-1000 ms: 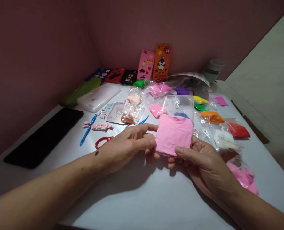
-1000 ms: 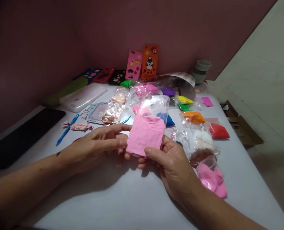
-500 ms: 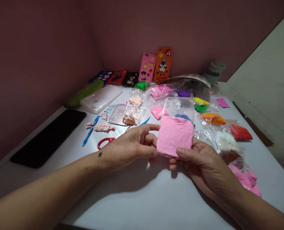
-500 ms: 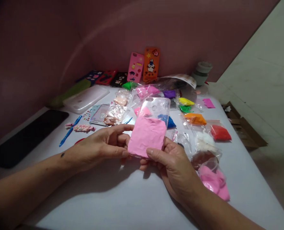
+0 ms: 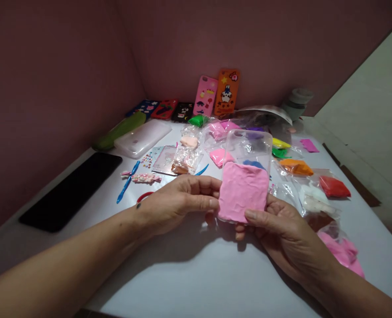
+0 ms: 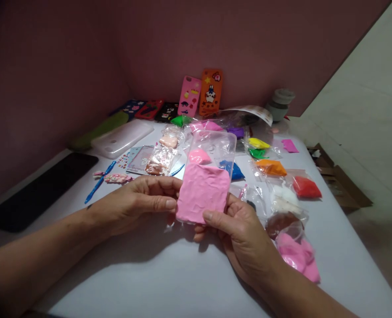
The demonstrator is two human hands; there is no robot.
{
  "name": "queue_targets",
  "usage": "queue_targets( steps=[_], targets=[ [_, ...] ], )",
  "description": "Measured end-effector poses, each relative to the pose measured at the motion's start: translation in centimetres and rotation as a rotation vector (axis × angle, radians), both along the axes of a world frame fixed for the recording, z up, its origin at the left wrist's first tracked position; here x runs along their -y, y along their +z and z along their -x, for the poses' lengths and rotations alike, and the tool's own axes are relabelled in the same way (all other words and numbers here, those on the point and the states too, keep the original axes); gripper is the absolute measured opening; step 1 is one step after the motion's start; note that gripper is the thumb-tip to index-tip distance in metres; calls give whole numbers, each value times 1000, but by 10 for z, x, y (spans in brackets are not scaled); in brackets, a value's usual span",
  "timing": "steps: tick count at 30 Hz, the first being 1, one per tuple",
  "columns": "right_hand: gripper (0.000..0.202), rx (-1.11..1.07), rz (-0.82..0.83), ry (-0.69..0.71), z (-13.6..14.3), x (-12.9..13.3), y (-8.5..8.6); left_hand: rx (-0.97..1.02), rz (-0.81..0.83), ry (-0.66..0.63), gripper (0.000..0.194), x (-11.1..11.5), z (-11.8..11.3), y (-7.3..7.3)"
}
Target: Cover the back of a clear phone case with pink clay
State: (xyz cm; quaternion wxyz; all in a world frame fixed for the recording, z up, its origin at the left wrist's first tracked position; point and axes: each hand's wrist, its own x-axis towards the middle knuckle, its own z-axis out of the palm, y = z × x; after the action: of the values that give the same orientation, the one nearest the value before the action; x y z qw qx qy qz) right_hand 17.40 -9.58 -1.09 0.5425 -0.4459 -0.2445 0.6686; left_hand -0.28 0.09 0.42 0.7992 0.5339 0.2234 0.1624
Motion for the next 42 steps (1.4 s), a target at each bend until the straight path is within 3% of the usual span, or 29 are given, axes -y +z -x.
queue_targets(
  steps=[8, 15, 20, 31, 37, 42],
  targets=[
    [29, -16, -13, 59, 0, -1, 1, -43, 37, 34, 18, 2, 0, -3],
    [25, -50, -38, 51, 0, -1, -2, -112, 18, 37, 15, -1, 1, -3],
    [23, -31, -56, 75, 1, 0, 2, -48, 6, -68, 9, -4, 3, -4],
    [21, -10, -49, 74, 0, 0, -2, -81, -13, 34, 11, -1, 1, -4],
    [20, -41, -114, 121, 0, -1, 0, 44, 92, -24, 10, -2, 2, -9],
    [19, -37, -101, 105, 0, 1, 2, 24, 57, -34, 5, -2, 2, -8]
  ],
)
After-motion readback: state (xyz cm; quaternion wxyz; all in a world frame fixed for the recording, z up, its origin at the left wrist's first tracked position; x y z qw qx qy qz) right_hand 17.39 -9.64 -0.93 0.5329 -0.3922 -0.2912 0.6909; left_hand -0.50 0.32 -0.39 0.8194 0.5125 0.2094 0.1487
